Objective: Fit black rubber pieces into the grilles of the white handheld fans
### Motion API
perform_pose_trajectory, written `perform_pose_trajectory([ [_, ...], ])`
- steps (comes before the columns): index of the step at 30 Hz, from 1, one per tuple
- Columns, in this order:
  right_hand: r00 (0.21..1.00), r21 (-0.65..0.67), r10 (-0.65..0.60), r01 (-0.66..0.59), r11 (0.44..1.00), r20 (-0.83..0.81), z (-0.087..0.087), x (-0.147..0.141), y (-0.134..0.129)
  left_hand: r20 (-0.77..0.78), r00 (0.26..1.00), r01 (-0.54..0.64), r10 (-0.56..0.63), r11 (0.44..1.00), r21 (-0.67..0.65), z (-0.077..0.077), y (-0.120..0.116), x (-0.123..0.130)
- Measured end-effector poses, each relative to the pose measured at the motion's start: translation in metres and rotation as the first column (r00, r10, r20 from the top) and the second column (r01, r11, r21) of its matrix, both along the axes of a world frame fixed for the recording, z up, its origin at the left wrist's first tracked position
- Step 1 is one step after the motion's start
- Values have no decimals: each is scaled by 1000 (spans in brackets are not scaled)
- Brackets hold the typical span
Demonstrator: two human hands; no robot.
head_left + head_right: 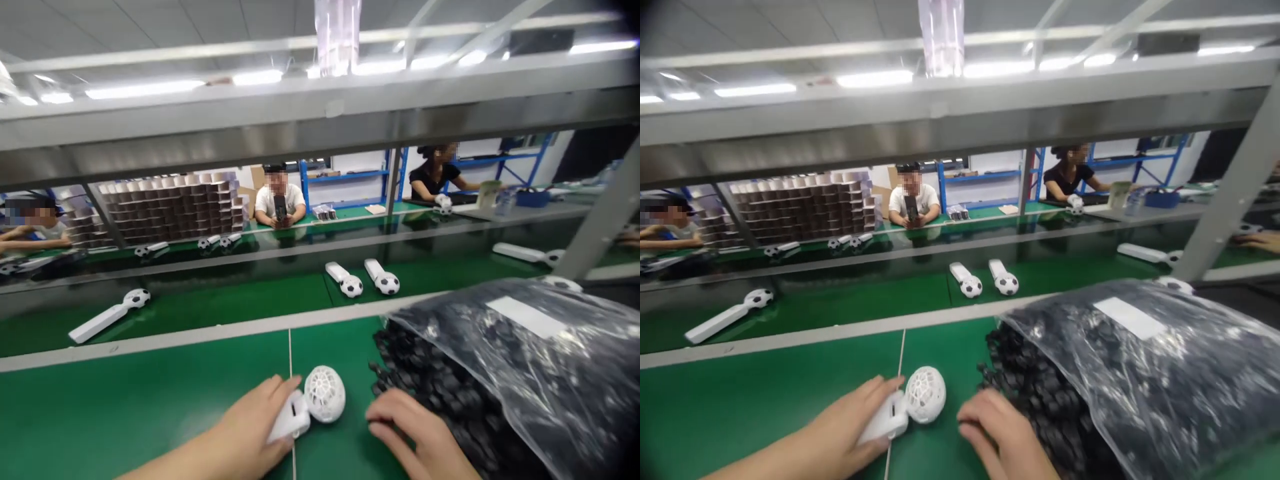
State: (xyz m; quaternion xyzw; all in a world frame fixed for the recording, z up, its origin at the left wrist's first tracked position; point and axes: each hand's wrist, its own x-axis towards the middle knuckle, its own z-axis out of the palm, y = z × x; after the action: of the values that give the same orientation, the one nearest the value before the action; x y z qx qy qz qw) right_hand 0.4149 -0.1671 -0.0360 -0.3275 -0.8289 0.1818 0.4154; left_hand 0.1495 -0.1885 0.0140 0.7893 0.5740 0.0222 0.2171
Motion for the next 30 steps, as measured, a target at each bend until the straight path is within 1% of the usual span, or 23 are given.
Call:
perform_pose_trajectory([
  [2, 1000, -46, -6, 6, 999, -2, 6, 3, -3, -14, 998, 64, -63, 997, 32, 1, 0, 14],
  [5, 999, -85, -16, 13, 996, -37, 12, 4, -5, 10, 987, 160, -161, 984, 84, -4, 12, 34],
  [7, 997, -111, -29, 21, 994, -69, 11, 4, -3, -22, 980, 198, -197, 965, 173, -11, 22, 48],
  [9, 994, -135, -43, 30, 990, -98, 10, 4, -1, -73, 977, 213, -201, 942, 258, -18, 27, 61],
  [10, 993, -139, -41, 26, 990, -109, 10, 4, -1, -88, 978, 208, -190, 938, 279, -20, 28, 66],
  [12, 993, -128, -18, 3, 992, -114, 10, 3, -1, -87, 982, 184, -167, 947, 264, -23, 28, 74],
  [16, 999, -70, 25, -27, 997, -40, 10, 0, -4, -73, 991, 126, -112, 966, 225, -21, 24, 78],
  [18, 999, -39, 31, -31, 999, -13, 9, -4, -6, -44, 991, 134, -127, 965, 225, -21, 21, 79],
  [21, 999, 3, 30, -30, 1000, 23, 7, -9, -8, 47, 985, 149, -163, 962, 230, -22, 18, 78],
  [23, 998, 16, 24, -25, 1000, 53, 6, -12, -8, 79, 985, 135, -157, 963, 233, -23, 17, 77],
  [25, 998, 8, 11, -12, 1000, 56, 5, -13, -8, 72, 992, 87, -107, 968, 235, -24, 18, 77],
  [27, 1000, -27, -11, 12, 1000, 23, 5, -13, -9, 58, 997, 37, -53, 970, 238, -25, 18, 77],
  [30, 999, -126, -44, 40, 991, -29, 4, -12, -9, 64, 997, 20, -37, 967, 254, -26, 17, 77],
])
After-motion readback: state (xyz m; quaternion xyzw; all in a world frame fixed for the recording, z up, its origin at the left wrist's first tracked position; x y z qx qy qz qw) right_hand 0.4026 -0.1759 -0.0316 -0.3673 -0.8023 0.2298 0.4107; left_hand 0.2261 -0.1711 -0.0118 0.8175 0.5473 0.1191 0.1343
